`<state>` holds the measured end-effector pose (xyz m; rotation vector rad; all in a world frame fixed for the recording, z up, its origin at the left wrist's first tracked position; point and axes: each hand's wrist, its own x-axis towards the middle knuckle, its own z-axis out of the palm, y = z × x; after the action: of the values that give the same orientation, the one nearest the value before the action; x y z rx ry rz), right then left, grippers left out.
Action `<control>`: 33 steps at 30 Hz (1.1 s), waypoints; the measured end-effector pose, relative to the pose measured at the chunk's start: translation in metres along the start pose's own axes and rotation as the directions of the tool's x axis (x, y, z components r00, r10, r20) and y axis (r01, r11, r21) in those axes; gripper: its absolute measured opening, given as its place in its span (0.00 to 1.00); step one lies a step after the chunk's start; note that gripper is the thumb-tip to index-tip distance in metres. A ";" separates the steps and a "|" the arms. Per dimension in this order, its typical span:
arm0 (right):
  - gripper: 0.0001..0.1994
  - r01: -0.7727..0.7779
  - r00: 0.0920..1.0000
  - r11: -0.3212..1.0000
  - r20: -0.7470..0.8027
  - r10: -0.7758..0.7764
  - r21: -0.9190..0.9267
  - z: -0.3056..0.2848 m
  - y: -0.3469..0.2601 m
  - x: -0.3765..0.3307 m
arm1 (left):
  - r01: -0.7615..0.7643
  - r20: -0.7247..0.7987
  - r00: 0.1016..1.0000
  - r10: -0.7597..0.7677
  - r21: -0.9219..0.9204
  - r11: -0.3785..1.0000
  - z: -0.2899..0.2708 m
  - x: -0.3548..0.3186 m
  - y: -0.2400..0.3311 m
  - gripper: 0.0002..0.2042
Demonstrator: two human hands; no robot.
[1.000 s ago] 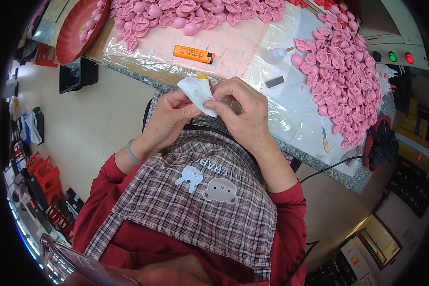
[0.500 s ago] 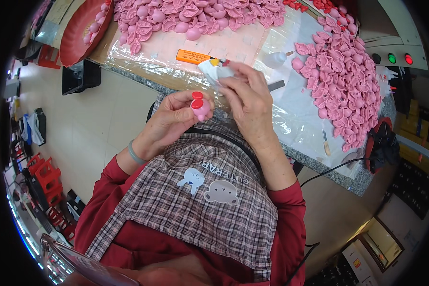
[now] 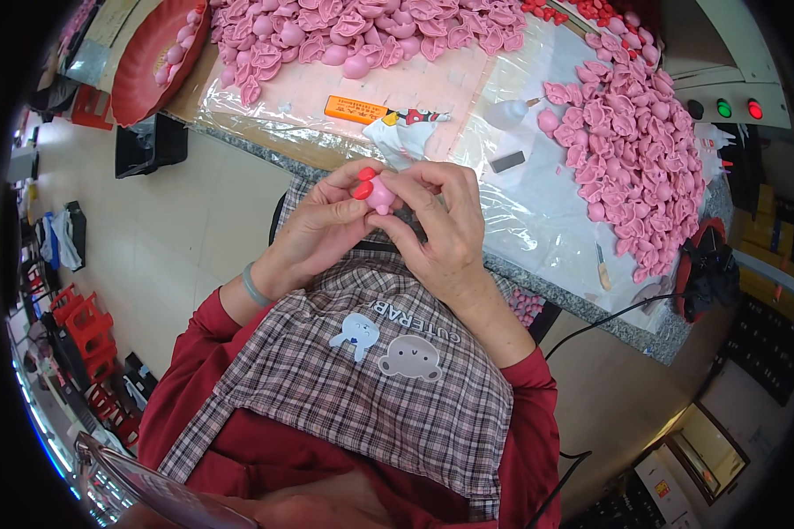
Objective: The recorder is assembling small pink plastic toy components by applying glue and joining parts at a workbench.
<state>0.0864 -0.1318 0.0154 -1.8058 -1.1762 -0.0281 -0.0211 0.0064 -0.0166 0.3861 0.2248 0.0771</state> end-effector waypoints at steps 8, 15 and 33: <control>0.21 0.146 0.985 0.980 -0.075 -0.157 -0.133 0.006 0.006 -0.006 | 0.021 -0.068 0.997 -0.020 0.025 0.999 0.001 -0.001 -0.004 0.20; 0.20 0.123 0.988 0.987 -0.079 -0.131 -0.105 0.006 0.009 -0.010 | 0.001 -0.087 0.996 0.009 0.122 0.993 0.000 -0.001 -0.006 0.20; 0.19 -0.086 0.995 0.990 -0.048 0.091 0.112 -0.005 -0.002 -0.020 | -0.424 0.261 0.903 0.342 0.680 0.599 0.014 -0.002 -0.001 0.11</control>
<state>0.0761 -0.1495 0.0105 -1.7483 -1.0392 0.0387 -0.0199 0.0001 -0.0045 1.2473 0.0491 0.4073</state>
